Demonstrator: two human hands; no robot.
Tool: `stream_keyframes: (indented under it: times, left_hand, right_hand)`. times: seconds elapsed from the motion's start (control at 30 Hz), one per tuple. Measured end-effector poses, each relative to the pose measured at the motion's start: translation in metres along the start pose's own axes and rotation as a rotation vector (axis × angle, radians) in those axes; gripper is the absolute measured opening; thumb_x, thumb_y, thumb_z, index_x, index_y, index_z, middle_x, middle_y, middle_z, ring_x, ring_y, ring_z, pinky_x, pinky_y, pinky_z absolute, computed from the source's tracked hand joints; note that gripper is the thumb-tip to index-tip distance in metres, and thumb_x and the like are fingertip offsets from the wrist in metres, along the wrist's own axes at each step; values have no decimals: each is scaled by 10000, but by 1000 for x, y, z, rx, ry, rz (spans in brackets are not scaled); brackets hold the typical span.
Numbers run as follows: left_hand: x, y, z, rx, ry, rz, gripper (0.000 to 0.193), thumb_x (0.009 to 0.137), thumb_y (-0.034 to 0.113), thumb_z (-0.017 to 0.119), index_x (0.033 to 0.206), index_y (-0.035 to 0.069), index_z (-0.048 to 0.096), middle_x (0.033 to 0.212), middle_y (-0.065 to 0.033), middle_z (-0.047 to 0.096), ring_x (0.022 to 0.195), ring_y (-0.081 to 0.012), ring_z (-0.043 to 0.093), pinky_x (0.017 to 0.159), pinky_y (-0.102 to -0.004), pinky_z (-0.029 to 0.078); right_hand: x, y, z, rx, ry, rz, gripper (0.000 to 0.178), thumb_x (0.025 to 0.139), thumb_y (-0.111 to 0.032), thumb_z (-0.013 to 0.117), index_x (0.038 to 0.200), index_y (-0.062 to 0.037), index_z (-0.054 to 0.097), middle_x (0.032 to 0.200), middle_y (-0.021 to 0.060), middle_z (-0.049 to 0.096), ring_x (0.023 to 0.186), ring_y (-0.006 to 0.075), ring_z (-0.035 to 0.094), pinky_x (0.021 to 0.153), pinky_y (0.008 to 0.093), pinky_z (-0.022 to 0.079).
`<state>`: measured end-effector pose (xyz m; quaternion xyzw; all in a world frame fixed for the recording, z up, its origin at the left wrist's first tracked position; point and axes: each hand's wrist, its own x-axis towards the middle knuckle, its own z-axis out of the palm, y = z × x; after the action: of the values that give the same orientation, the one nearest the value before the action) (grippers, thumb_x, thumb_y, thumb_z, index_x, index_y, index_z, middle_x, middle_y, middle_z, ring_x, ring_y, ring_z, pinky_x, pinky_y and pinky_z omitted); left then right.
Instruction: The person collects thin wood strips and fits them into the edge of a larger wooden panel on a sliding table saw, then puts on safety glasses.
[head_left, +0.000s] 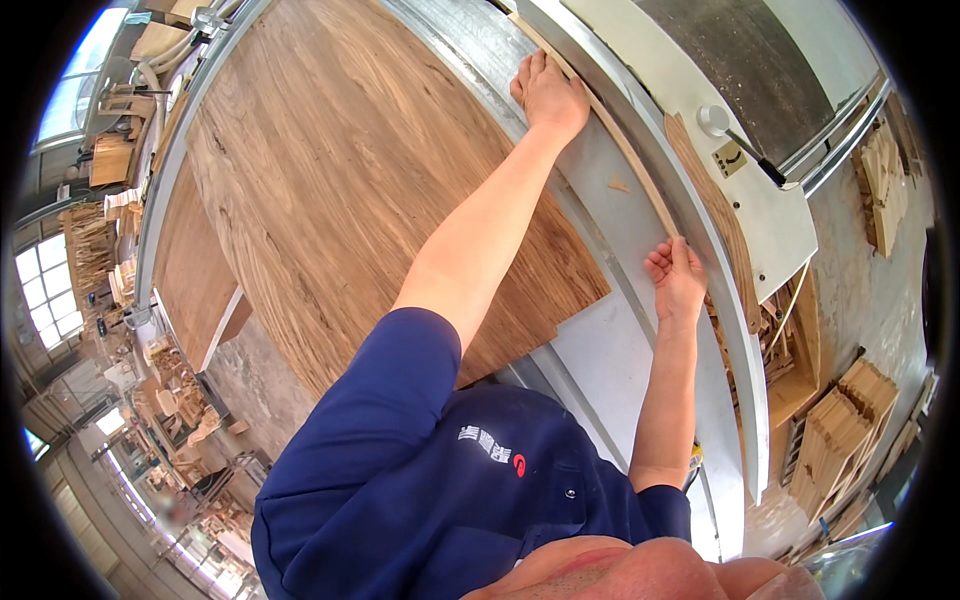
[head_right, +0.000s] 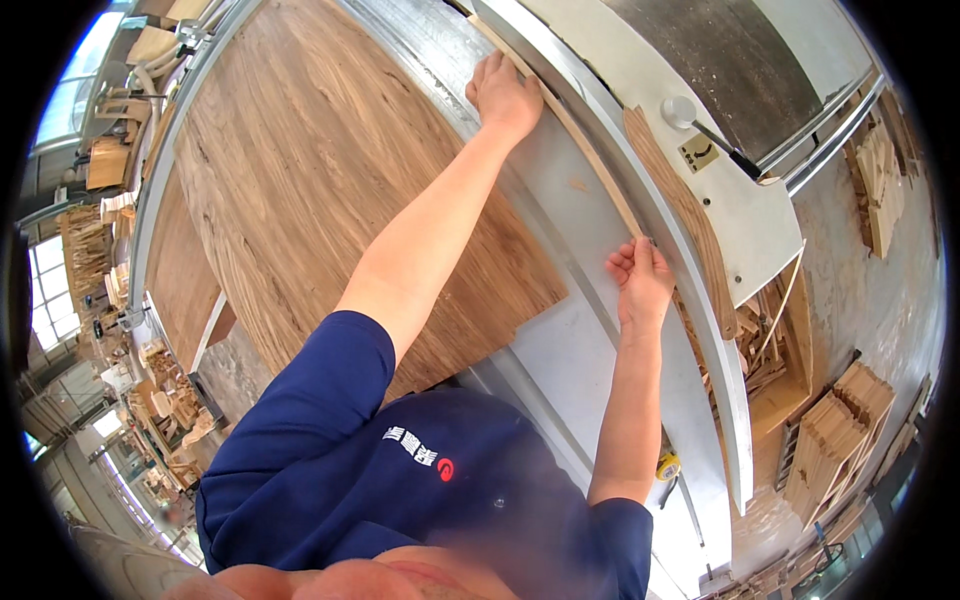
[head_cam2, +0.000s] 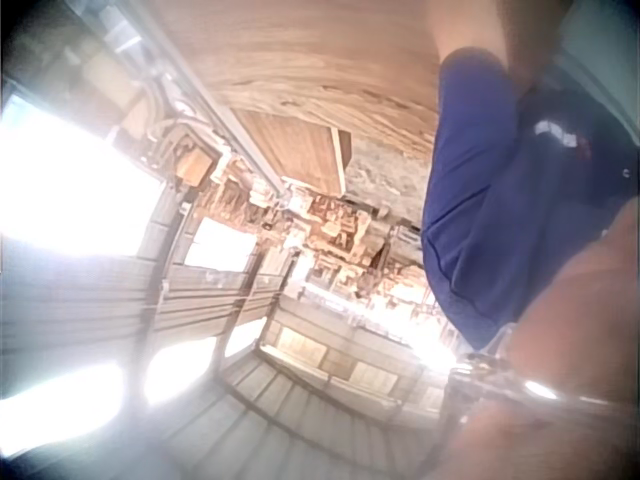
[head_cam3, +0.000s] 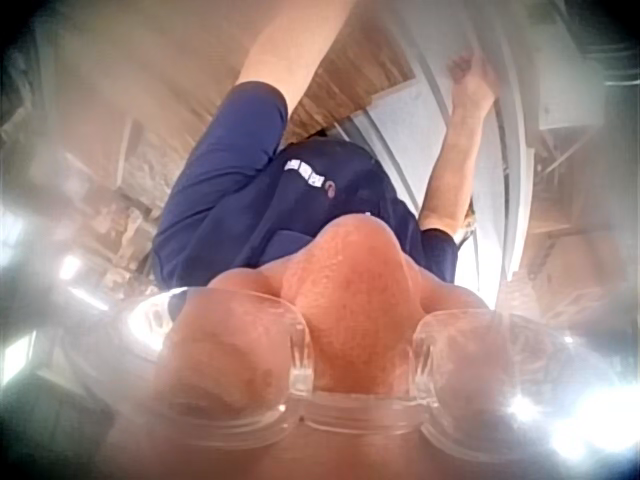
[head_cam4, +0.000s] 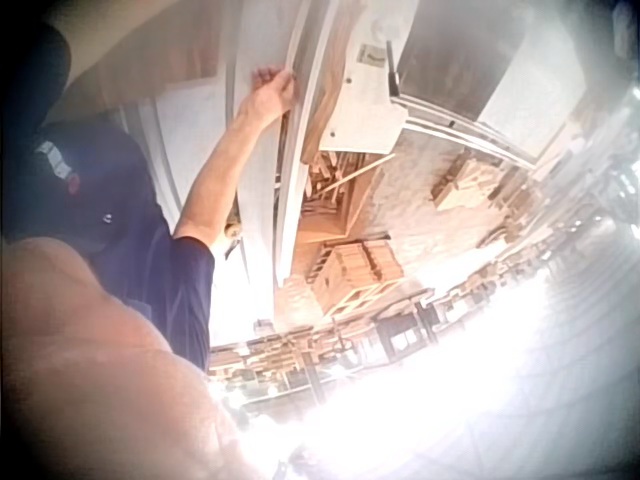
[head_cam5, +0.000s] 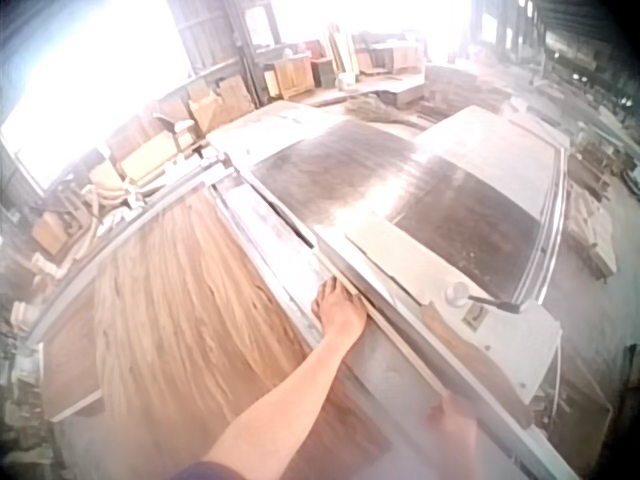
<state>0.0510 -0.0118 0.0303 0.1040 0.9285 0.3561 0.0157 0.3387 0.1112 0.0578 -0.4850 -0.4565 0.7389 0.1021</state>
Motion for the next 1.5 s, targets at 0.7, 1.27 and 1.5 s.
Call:
stream_keyframes:
  times: [0.7, 1.27, 1.5]
  left_hand:
    - [11, -22, 17, 137, 128, 76, 569, 922, 253, 659, 1410, 0, 509, 1553, -146, 432, 1498, -333, 288, 1207, -492, 171]
    - [21, -11, -7, 94, -62, 11, 649, 971, 231, 566, 1524, -58, 389, 1642, -183, 324, 1556, -317, 193, 1251, -471, 98]
    - [27, -15, -8, 109, -39, 12, 654, 965, 248, 580, 1520, -48, 402, 1640, -172, 336, 1553, -309, 207, 1248, -466, 110]
  right_hand:
    - [2, -5, 6, -40, 26, 14, 247, 1045, -233, 621, 1021, 11, 653, 876, 66, 651, 737, 163, 655, 651, 293, 606]
    - [8, -9, 19, -128, 38, 1, 272, 1047, -218, 602, 989, 41, 658, 870, 78, 651, 732, 177, 654, 656, 311, 600]
    - [10, -11, 27, -135, 38, -12, 273, 1043, -213, 606, 995, 49, 665, 872, 80, 654, 726, 177, 653, 650, 312, 598]
